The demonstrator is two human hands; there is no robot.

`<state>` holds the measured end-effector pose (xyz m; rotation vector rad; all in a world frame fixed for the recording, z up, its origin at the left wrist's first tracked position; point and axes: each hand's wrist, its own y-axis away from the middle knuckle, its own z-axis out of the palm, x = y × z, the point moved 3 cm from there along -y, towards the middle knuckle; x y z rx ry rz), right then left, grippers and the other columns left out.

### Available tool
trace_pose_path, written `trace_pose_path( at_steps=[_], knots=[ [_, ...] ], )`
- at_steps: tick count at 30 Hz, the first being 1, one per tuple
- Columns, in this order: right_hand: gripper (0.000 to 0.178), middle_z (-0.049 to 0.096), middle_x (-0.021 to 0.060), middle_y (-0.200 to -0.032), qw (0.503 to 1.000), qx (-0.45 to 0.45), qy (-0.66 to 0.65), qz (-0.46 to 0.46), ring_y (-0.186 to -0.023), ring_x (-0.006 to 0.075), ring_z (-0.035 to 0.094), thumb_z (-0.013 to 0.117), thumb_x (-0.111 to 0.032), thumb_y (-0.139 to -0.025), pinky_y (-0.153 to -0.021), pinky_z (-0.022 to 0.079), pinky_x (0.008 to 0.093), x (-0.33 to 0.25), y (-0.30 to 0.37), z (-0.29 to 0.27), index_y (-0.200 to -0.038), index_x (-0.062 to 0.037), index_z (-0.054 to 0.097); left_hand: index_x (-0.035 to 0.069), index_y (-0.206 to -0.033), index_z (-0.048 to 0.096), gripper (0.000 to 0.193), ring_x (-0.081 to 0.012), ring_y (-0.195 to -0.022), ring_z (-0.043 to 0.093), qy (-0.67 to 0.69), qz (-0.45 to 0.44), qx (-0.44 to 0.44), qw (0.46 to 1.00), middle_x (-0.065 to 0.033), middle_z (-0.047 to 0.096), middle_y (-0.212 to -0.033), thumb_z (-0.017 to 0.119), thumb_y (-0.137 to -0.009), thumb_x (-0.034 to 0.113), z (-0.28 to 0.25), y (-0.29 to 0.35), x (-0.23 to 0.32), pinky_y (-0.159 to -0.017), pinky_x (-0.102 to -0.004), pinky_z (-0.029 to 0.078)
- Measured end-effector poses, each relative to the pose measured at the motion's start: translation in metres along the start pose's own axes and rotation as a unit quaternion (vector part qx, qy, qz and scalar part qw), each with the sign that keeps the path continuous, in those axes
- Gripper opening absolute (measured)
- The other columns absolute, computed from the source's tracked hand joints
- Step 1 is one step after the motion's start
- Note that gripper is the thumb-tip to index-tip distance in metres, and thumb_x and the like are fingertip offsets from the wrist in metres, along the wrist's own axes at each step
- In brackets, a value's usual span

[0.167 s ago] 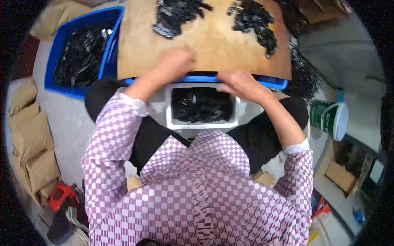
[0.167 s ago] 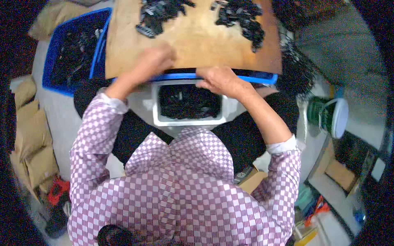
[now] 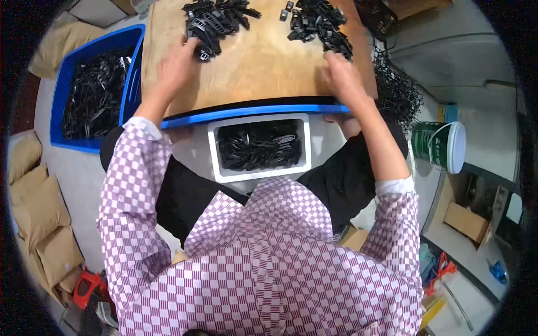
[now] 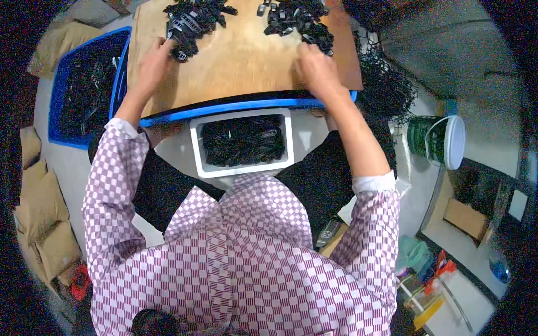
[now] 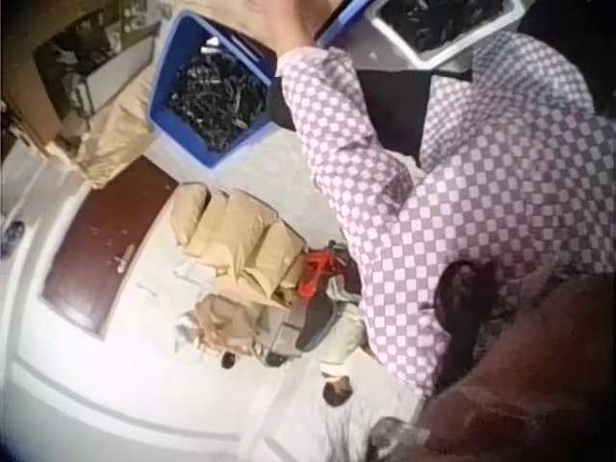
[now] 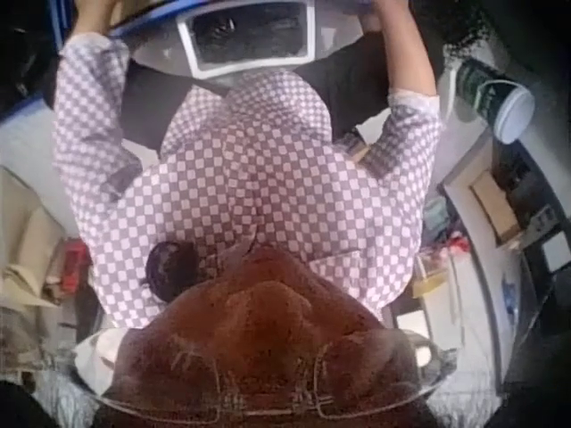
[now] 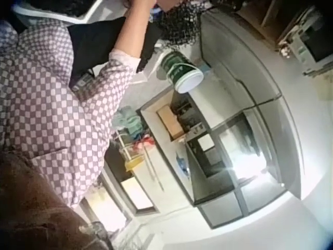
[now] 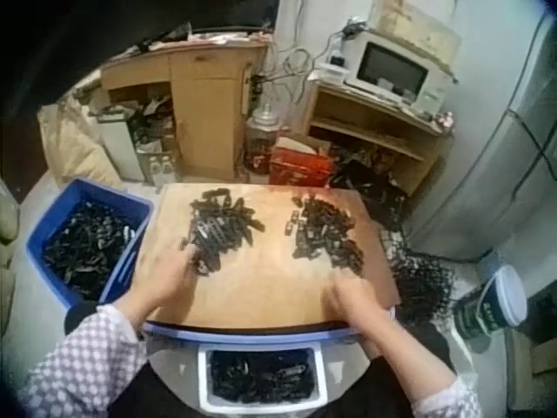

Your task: The person is assembling small black plastic components on a wooden workbench.

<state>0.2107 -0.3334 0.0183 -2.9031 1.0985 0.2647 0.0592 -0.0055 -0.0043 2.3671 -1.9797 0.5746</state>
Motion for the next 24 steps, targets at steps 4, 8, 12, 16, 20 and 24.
trace_pose_path(
  at_steps=[4, 8, 12, 16, 20, 24],
  knots=[
    [0.021, 0.062, 0.0237, -0.095, 0.991, 0.063, 0.095, 0.065, -0.081, 0.0441, 0.064, 0.057, -0.019, -0.088, -0.069, 0.054, 0.0504, 0.045, -0.009, 0.000, -0.101, -0.0043, 0.050, 0.013, -0.112, 0.056, 0.031, -0.0349, -0.100, 0.058, -0.091, 0.039, -0.019, 0.995, -0.0123, 0.058, -0.102, 0.061, -0.081, 0.008, 0.004, -0.009, 0.003, -0.078, -0.0471, 0.050],
    [0.021, 0.062, 0.0231, -0.094, 0.990, 0.055, 0.111, 0.071, -0.082, 0.0440, 0.064, 0.057, -0.019, -0.089, -0.070, 0.053, 0.0503, 0.056, -0.013, 0.026, -0.103, -0.0045, 0.051, 0.011, -0.111, 0.056, 0.032, -0.0348, -0.093, 0.062, -0.041, 0.053, -0.043, 0.997, -0.0137, 0.061, -0.100, 0.064, -0.080, 0.008, 0.007, -0.006, 0.018, -0.077, -0.0440, 0.051],
    [0.022, 0.062, 0.0211, -0.093, 0.996, 0.087, -0.004, -0.014, -0.080, 0.0408, 0.063, 0.054, -0.020, -0.092, -0.071, 0.051, 0.0474, 0.051, -0.016, 0.037, -0.108, -0.0053, 0.053, 0.007, -0.108, 0.056, 0.029, -0.0309, -0.082, 0.065, 0.307, -0.077, -0.034, 0.948, -0.0156, 0.064, -0.091, 0.068, -0.081, 0.011, 0.008, -0.014, 0.064, -0.071, -0.0383, 0.053],
    [0.020, 0.062, 0.0184, -0.092, 0.964, 0.015, -0.263, -0.045, -0.079, 0.0343, 0.062, 0.051, -0.019, -0.095, -0.071, 0.050, 0.0418, -0.012, -0.027, 0.039, -0.111, -0.0066, 0.055, 0.004, -0.104, 0.058, 0.031, -0.0274, -0.077, 0.066, 0.556, -0.176, -0.128, 0.802, -0.0166, 0.064, -0.090, 0.072, -0.080, 0.016, 0.059, -0.001, 0.056, -0.067, -0.0358, 0.053],
    [0.021, 0.062, 0.0166, -0.091, 0.949, -0.053, -0.312, -0.005, -0.080, 0.0287, 0.062, 0.051, -0.019, -0.096, -0.072, 0.049, 0.0372, -0.024, -0.036, 0.052, -0.113, -0.0070, 0.056, 0.005, -0.103, 0.059, 0.030, -0.0270, -0.082, 0.065, 0.420, -0.100, -0.132, 0.892, -0.0144, 0.064, -0.092, 0.073, -0.079, 0.018, 0.067, -0.001, 0.052, -0.071, -0.0366, 0.052],
    [0.020, 0.061, 0.0149, -0.090, 0.964, -0.050, -0.256, -0.051, -0.081, 0.0281, 0.062, 0.054, -0.020, -0.096, -0.070, 0.049, 0.0367, -0.018, -0.034, 0.053, -0.110, -0.0067, 0.057, 0.006, -0.099, 0.060, 0.025, -0.0286, -0.085, 0.063, 0.244, 0.004, -0.020, 0.970, -0.0119, 0.062, -0.092, 0.072, -0.080, 0.016, 0.042, 0.001, 0.062, -0.072, -0.0388, 0.051]
  ],
)
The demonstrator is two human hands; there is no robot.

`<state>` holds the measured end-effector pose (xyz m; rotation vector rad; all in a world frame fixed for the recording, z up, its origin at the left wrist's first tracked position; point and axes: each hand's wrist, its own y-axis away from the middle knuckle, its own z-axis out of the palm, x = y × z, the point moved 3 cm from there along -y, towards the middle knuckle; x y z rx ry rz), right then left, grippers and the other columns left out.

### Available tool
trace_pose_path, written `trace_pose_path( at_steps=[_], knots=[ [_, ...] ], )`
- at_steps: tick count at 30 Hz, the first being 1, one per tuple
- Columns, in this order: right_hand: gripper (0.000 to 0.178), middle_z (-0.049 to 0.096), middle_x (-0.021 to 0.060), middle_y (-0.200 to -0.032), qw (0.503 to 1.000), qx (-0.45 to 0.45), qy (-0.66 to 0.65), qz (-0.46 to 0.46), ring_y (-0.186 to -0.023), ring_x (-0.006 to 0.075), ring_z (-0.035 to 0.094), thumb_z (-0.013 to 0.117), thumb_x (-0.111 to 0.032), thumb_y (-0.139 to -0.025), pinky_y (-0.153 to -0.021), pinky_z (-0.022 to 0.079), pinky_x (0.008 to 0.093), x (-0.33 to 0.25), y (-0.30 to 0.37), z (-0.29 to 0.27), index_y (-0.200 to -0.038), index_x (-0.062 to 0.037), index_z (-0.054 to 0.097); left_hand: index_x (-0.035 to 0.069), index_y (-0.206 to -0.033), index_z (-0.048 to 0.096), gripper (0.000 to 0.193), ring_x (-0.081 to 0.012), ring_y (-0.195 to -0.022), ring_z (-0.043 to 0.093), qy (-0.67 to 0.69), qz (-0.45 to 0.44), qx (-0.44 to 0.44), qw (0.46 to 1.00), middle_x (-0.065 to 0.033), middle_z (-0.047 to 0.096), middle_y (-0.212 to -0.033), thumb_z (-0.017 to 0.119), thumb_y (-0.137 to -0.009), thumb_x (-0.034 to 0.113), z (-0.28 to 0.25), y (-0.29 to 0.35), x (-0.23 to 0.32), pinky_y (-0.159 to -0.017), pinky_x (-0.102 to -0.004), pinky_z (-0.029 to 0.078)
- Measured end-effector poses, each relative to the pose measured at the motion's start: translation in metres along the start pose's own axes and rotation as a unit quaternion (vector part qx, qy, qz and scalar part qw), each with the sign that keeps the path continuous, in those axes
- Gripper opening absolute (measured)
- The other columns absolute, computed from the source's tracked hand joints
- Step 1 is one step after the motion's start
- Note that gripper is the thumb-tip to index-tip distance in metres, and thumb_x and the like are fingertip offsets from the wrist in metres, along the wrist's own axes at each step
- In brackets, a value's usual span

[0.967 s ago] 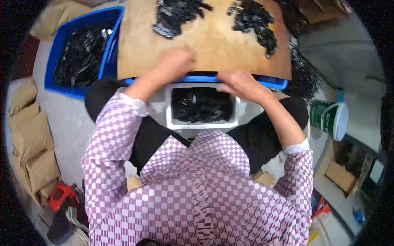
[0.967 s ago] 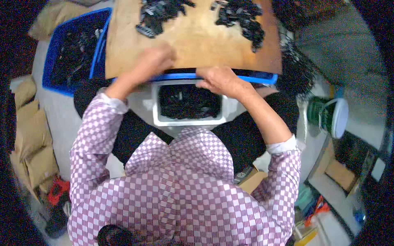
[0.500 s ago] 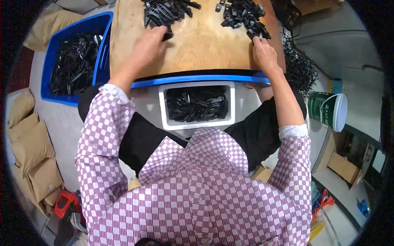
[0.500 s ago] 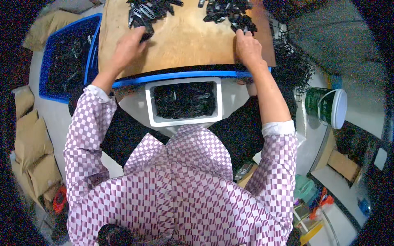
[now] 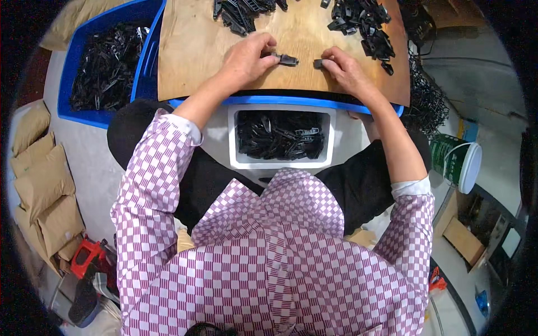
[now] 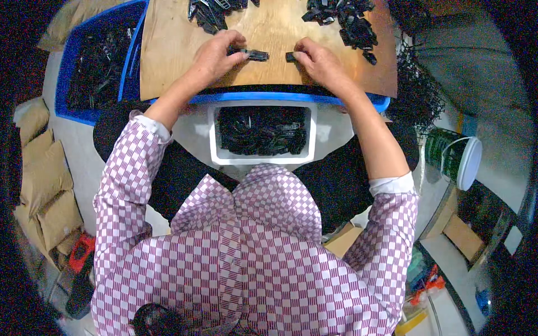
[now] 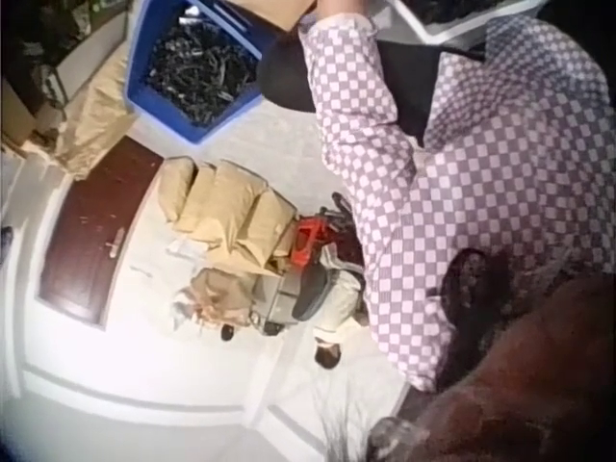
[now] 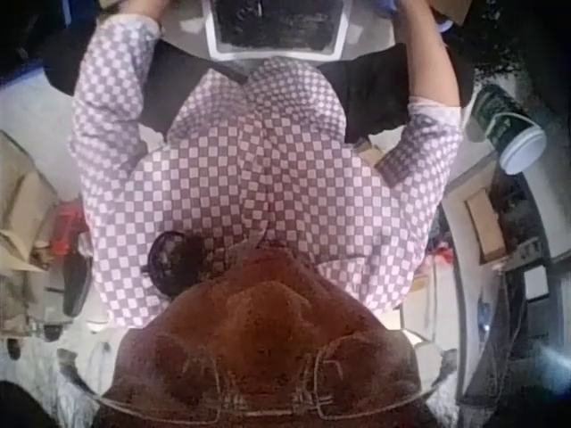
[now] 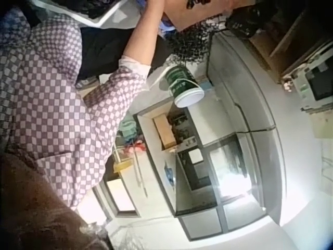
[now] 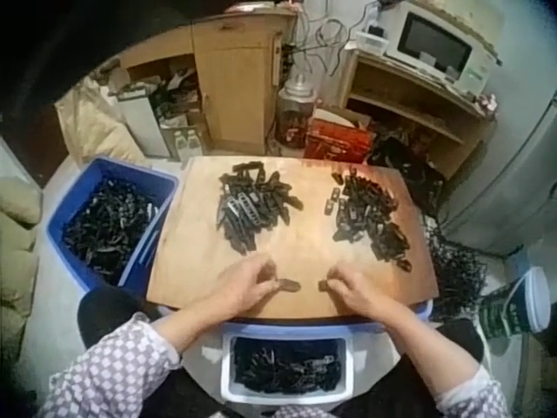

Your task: The person is assembling small black plastic components on a wooden workbench.

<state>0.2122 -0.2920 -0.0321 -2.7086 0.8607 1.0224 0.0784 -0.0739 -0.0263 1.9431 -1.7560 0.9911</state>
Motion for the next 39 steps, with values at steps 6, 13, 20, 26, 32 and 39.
trace_pose_path(
  at_steps=[6, 13, 20, 26, 32, 39],
  knots=[
    [0.020, 0.058, 0.0141, -0.087, 0.955, 0.022, 0.250, -0.158, -0.079, 0.0323, 0.062, 0.061, -0.021, -0.091, -0.068, 0.050, 0.0404, -0.038, 0.009, -0.017, -0.103, -0.0058, 0.058, 0.006, -0.095, 0.060, 0.021, -0.0332, -0.086, 0.061, -0.108, 0.005, -0.045, 0.993, -0.0112, 0.058, -0.092, 0.071, -0.080, 0.015, -0.007, 0.009, 0.007, -0.074, -0.0432, 0.049],
    [0.020, 0.059, 0.0154, -0.085, 0.964, 0.039, 0.150, -0.216, -0.080, 0.0354, 0.062, 0.064, -0.019, -0.088, -0.066, 0.050, 0.0425, -0.067, -0.008, -0.002, -0.099, -0.0039, 0.057, 0.006, -0.092, 0.060, 0.016, -0.0352, -0.085, 0.060, -0.072, 0.024, -0.060, 0.995, -0.0122, 0.057, -0.093, 0.069, -0.081, 0.014, 0.000, 0.004, 0.016, -0.073, -0.0444, 0.049],
    [0.018, 0.063, 0.0175, -0.078, 0.976, -0.028, 0.163, -0.139, -0.073, 0.0366, 0.063, 0.065, -0.019, -0.088, -0.062, 0.049, 0.0443, -0.060, -0.010, 0.010, -0.091, -0.0045, 0.054, 0.004, -0.088, 0.059, 0.015, -0.0362, -0.083, 0.060, -0.050, 0.049, -0.079, 0.994, -0.0122, 0.058, -0.089, 0.069, -0.080, 0.013, 0.003, -0.001, 0.019, -0.072, -0.0448, 0.049],
    [0.021, 0.064, 0.0174, -0.075, 0.979, -0.016, 0.162, -0.123, -0.071, 0.0377, 0.063, 0.065, -0.020, -0.088, -0.060, 0.048, 0.0452, -0.063, -0.014, 0.027, -0.086, -0.0050, 0.050, 0.004, -0.087, 0.059, 0.016, -0.0364, -0.082, 0.060, -0.063, 0.057, -0.083, 0.993, -0.0123, 0.058, -0.088, 0.069, -0.079, 0.013, 0.000, -0.002, 0.013, -0.071, -0.0447, 0.049],
    [0.023, 0.063, 0.0183, -0.076, 0.979, 0.027, 0.140, -0.145, -0.073, 0.0388, 0.062, 0.065, -0.025, -0.087, -0.061, 0.048, 0.0467, -0.067, -0.028, 0.043, -0.087, -0.0055, 0.051, 0.004, -0.086, 0.060, 0.016, -0.0367, -0.082, 0.060, -0.086, 0.077, -0.065, 0.991, -0.0131, 0.059, -0.088, 0.070, -0.078, 0.014, 0.001, -0.002, 0.007, -0.071, -0.0444, 0.050],
    [0.017, 0.060, 0.0114, -0.096, 0.924, 0.079, 0.324, -0.190, -0.090, 0.0282, 0.063, 0.062, -0.019, -0.084, -0.071, 0.054, 0.0382, -0.041, -0.050, -0.018, -0.097, -0.0081, 0.058, 0.006, -0.098, 0.060, 0.020, -0.0358, -0.090, 0.060, -0.113, 0.036, -0.038, 0.992, -0.0141, 0.058, -0.099, 0.067, -0.080, 0.013, -0.015, 0.004, 0.005, -0.077, -0.0448, 0.050]
  ],
)
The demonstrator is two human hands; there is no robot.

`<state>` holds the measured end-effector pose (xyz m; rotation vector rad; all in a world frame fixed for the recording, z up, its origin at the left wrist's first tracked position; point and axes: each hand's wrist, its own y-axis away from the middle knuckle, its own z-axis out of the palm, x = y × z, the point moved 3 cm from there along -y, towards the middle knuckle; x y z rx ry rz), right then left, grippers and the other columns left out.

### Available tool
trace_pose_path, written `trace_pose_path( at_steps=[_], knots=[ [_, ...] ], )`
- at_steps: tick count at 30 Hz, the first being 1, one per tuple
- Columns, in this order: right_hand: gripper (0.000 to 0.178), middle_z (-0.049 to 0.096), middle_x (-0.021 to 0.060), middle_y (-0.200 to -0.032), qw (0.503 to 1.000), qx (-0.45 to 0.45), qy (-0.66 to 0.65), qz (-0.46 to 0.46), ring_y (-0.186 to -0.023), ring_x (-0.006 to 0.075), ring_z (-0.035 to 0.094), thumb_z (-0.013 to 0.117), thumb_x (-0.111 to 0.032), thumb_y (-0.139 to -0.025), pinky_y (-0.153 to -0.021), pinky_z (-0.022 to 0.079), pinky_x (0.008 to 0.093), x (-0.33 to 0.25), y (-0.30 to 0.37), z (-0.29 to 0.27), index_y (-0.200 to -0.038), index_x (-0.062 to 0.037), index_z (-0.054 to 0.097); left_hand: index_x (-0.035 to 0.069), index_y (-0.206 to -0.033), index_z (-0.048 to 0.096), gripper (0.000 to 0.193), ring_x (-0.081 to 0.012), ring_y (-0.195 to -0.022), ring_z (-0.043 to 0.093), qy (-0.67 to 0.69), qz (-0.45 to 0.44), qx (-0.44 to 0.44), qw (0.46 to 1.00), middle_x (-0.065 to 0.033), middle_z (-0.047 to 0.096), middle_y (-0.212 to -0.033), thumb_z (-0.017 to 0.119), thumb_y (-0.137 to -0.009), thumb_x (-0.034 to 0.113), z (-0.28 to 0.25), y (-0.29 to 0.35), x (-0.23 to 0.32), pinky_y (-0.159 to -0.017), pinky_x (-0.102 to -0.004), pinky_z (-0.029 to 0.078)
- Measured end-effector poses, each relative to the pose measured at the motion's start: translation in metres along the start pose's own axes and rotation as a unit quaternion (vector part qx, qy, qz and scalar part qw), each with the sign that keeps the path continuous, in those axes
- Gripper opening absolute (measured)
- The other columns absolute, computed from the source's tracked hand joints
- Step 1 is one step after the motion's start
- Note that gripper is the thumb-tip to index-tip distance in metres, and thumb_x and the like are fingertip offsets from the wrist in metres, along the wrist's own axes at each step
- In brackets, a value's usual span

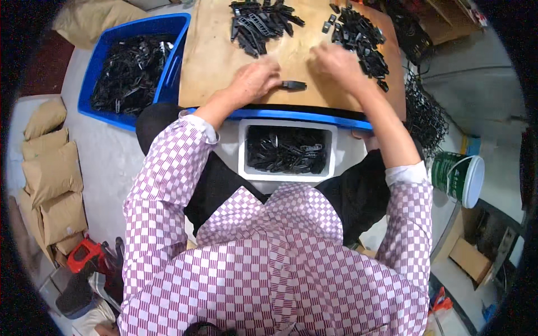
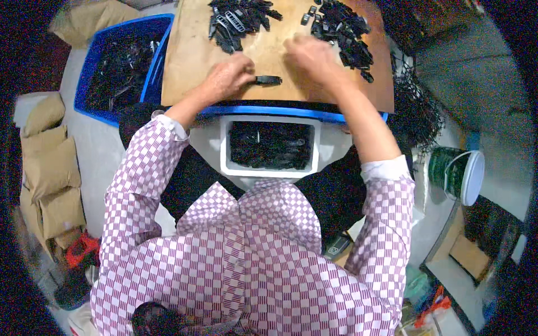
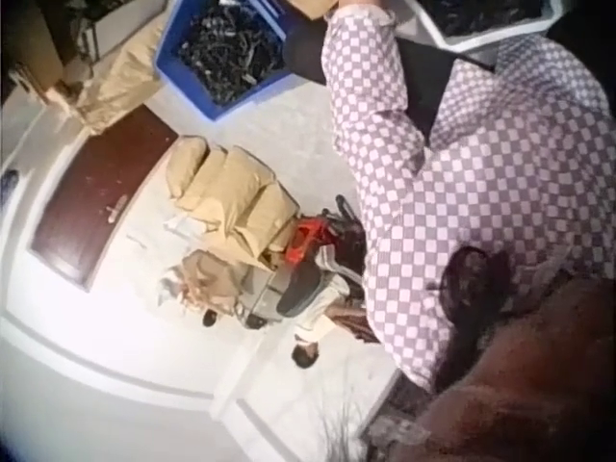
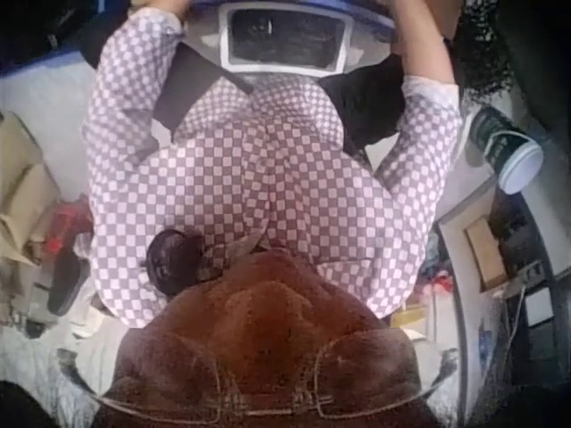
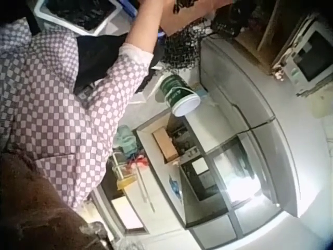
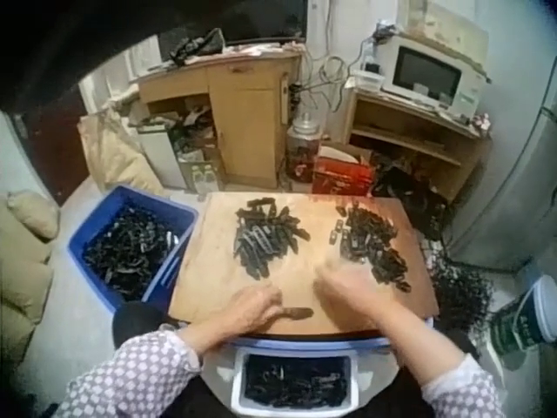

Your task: The person is assembling small black plastic components on a wooden workbench.

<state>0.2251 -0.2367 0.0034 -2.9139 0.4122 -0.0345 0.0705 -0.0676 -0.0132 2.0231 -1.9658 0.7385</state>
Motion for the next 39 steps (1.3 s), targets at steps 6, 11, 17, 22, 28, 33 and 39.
trace_pose_path(
  at_steps=[6, 11, 17, 22, 28, 33, 39],
  knots=[
    [0.018, 0.056, 0.0092, -0.100, 0.984, -0.045, 0.171, 0.033, -0.095, 0.0268, 0.061, 0.059, -0.008, -0.082, -0.077, 0.054, 0.0357, 0.042, -0.015, 0.005, -0.100, -0.0087, 0.057, 0.008, -0.109, 0.057, 0.027, -0.0357, -0.096, 0.060, -0.149, -0.069, 0.086, 0.983, -0.0157, 0.056, -0.107, 0.063, -0.083, 0.012, -0.041, -0.011, -0.039, -0.082, -0.0464, 0.050],
    [0.021, 0.054, 0.0100, -0.104, 0.993, -0.067, 0.081, -0.059, -0.096, 0.0280, 0.059, 0.055, -0.001, -0.081, -0.079, 0.054, 0.0357, 0.025, 0.001, 0.002, -0.101, -0.0073, 0.055, 0.009, -0.107, 0.057, 0.027, -0.0359, -0.096, 0.060, -0.170, -0.003, 0.061, 0.984, -0.0135, 0.058, -0.101, 0.062, -0.081, 0.008, -0.032, -0.012, -0.039, -0.079, -0.0467, 0.049],
    [0.026, 0.057, 0.0139, -0.112, 0.994, 0.068, -0.085, -0.032, -0.097, 0.0320, 0.059, 0.056, -0.004, -0.083, -0.080, 0.051, 0.0389, -0.002, 0.038, -0.026, -0.109, -0.0062, 0.058, 0.008, -0.116, 0.052, 0.036, -0.0386, -0.085, 0.064, -0.047, -0.030, 0.059, 0.997, -0.0176, 0.064, -0.088, 0.060, -0.081, 0.007, -0.013, -0.016, -0.010, -0.075, -0.0484, 0.051],
    [0.028, 0.063, 0.0153, -0.104, 0.969, 0.078, -0.127, 0.199, -0.091, 0.0332, 0.062, 0.064, -0.016, -0.084, -0.077, 0.050, 0.0404, 0.027, 0.065, -0.004, -0.110, -0.0056, 0.061, 0.004, -0.119, 0.049, 0.038, -0.0376, -0.081, 0.065, 0.151, -0.101, 0.095, 0.979, -0.0193, 0.065, -0.082, 0.061, -0.083, 0.013, 0.014, -0.030, -0.002, -0.075, -0.0466, 0.052],
    [0.033, 0.065, 0.0159, -0.085, 0.958, 0.028, -0.149, 0.245, -0.080, 0.0354, 0.064, 0.067, -0.033, -0.085, -0.072, 0.050, 0.0432, 0.004, 0.038, 0.012, -0.100, -0.0041, 0.063, 0.006, -0.114, 0.056, 0.039, -0.0256, -0.081, 0.064, 0.268, -0.198, -0.004, 0.943, -0.0143, 0.064, -0.095, 0.071, -0.081, 0.020, 0.027, -0.024, -0.006, -0.073, -0.0377, 0.051],
    [0.035, 0.065, 0.0162, -0.085, 0.968, 0.068, -0.092, 0.224, -0.081, 0.0359, 0.064, 0.066, -0.038, -0.085, -0.072, 0.050, 0.0448, 0.002, 0.031, 0.017, -0.094, -0.0037, 0.062, 0.006, -0.104, 0.061, 0.028, -0.0331, -0.089, 0.063, 0.067, -0.045, 0.023, 0.996, -0.0140, 0.060, -0.097, 0.071, -0.081, 0.020, 0.020, -0.016, 0.003, -0.080, -0.0402, 0.051],
    [0.028, 0.064, 0.0154, -0.085, 0.968, 0.085, -0.159, 0.177, -0.079, 0.0356, 0.063, 0.066, -0.031, -0.086, -0.070, 0.050, 0.0427, -0.004, 0.028, -0.004, -0.093, -0.0042, 0.062, 0.006, -0.100, 0.059, 0.024, -0.0332, -0.086, 0.060, 0.042, 0.007, -0.014, 0.999, -0.0117, 0.056, -0.095, 0.070, -0.080, 0.015, 0.014, -0.013, -0.002, -0.075, -0.0412, 0.049]
  ],
)
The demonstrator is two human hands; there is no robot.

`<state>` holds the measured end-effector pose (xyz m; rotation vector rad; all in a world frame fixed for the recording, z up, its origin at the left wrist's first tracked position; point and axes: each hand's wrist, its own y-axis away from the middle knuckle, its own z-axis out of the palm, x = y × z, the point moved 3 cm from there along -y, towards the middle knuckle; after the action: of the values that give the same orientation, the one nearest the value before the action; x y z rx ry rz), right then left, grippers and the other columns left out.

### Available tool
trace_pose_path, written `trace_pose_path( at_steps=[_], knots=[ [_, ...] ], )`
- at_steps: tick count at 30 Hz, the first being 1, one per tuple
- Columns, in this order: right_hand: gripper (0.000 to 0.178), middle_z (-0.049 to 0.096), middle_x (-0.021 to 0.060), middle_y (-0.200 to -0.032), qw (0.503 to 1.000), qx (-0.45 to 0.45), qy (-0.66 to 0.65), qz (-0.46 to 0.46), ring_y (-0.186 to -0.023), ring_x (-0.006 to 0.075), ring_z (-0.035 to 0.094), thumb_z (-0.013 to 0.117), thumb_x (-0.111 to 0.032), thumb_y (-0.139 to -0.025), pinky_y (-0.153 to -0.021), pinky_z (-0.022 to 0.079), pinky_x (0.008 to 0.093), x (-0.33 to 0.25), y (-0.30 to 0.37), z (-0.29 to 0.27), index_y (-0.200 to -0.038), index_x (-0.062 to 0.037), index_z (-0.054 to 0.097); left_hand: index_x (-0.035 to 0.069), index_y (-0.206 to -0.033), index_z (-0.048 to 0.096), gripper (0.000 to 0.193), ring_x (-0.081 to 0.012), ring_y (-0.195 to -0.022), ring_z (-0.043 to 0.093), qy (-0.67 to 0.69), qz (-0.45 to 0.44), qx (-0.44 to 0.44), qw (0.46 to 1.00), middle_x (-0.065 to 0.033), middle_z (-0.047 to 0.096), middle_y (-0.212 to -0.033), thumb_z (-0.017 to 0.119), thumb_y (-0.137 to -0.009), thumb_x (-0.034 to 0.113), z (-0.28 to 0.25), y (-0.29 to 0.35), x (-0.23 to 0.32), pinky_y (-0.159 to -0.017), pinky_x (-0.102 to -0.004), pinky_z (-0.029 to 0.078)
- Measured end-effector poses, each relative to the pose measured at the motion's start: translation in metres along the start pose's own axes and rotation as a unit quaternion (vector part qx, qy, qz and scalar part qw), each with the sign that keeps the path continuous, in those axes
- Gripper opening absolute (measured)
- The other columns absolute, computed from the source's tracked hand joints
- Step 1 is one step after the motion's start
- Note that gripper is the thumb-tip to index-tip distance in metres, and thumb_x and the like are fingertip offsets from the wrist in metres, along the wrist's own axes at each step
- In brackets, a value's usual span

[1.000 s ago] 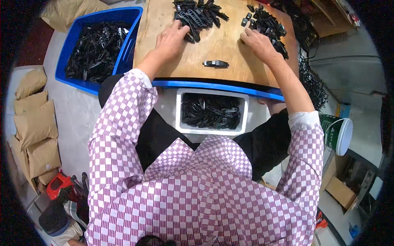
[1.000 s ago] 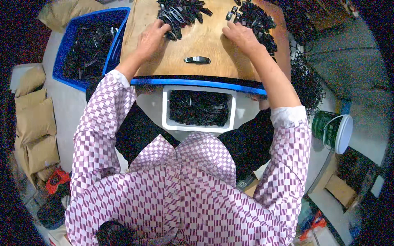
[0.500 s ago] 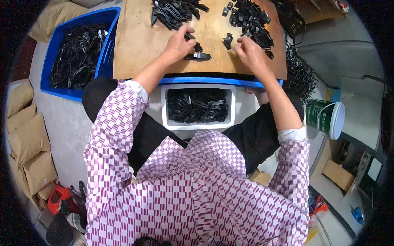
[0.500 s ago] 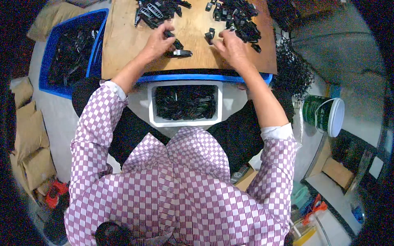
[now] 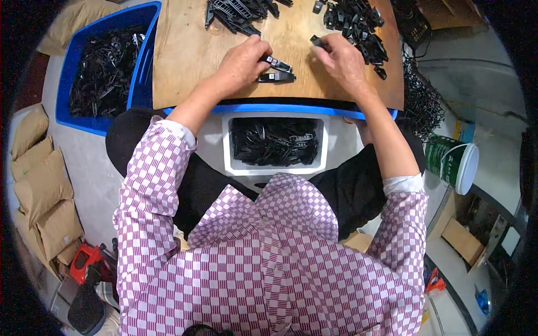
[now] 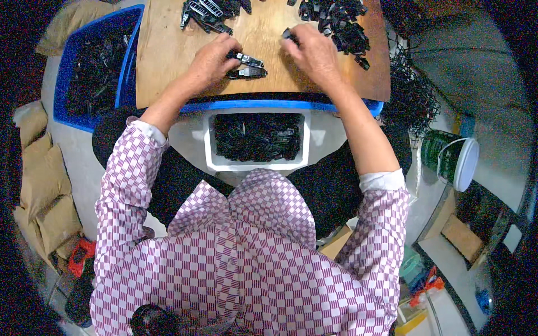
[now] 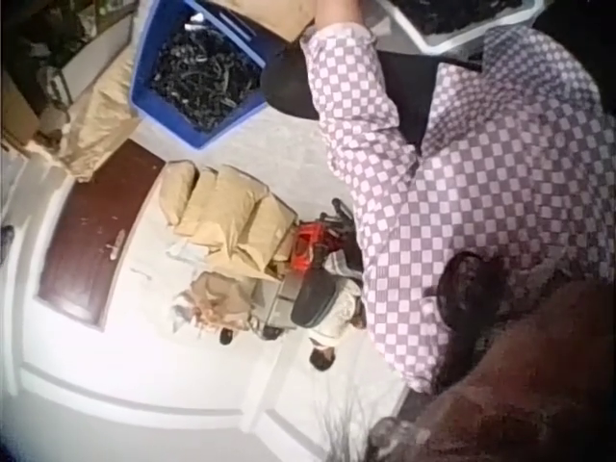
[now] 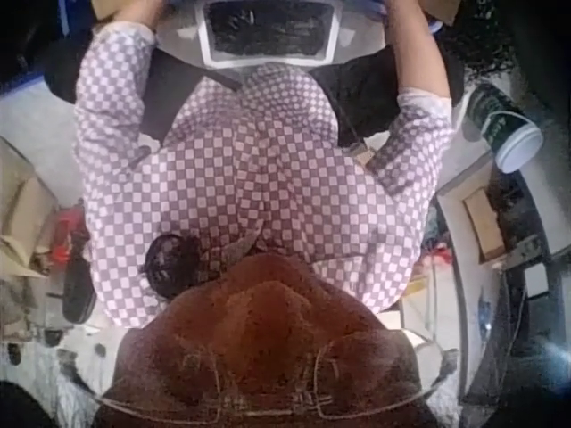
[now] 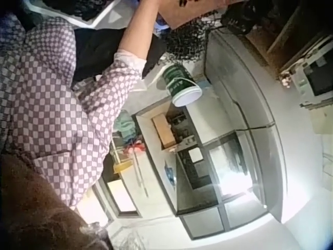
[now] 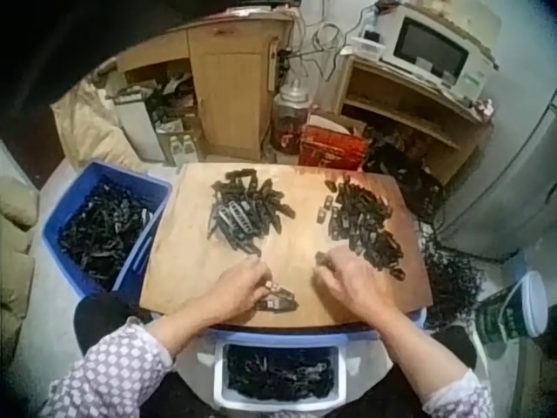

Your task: The person is assembling small black plastic components on a wooden workbench.

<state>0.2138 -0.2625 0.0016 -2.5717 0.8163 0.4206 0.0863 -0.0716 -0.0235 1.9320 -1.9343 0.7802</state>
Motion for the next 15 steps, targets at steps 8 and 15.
trace_pose_path(
  at_steps=[8, 15],
  knots=[
    [0.020, 0.063, 0.0154, -0.080, 0.983, -0.087, -0.061, -0.152, -0.073, 0.0341, 0.062, 0.067, -0.021, -0.086, -0.063, 0.049, 0.0404, -0.030, 0.000, 0.020, -0.094, -0.0039, 0.061, 0.005, -0.095, 0.059, 0.017, -0.0343, -0.085, 0.060, 0.008, 0.010, -0.027, 1.000, -0.0124, 0.056, -0.092, 0.067, -0.083, 0.014, -0.004, -0.002, 0.008, -0.074, -0.0432, 0.049],
    [0.020, 0.061, 0.0155, -0.074, 0.976, -0.182, -0.073, -0.090, -0.069, 0.0355, 0.061, 0.067, -0.020, -0.086, -0.060, 0.049, 0.0415, -0.029, 0.006, 0.015, -0.092, -0.0034, 0.058, 0.004, -0.089, 0.058, 0.015, -0.0345, -0.083, 0.060, 0.036, 0.004, -0.012, 0.999, -0.0119, 0.057, -0.089, 0.067, -0.082, 0.013, -0.003, 0.000, 0.005, -0.072, -0.0437, 0.049]
  ],
)
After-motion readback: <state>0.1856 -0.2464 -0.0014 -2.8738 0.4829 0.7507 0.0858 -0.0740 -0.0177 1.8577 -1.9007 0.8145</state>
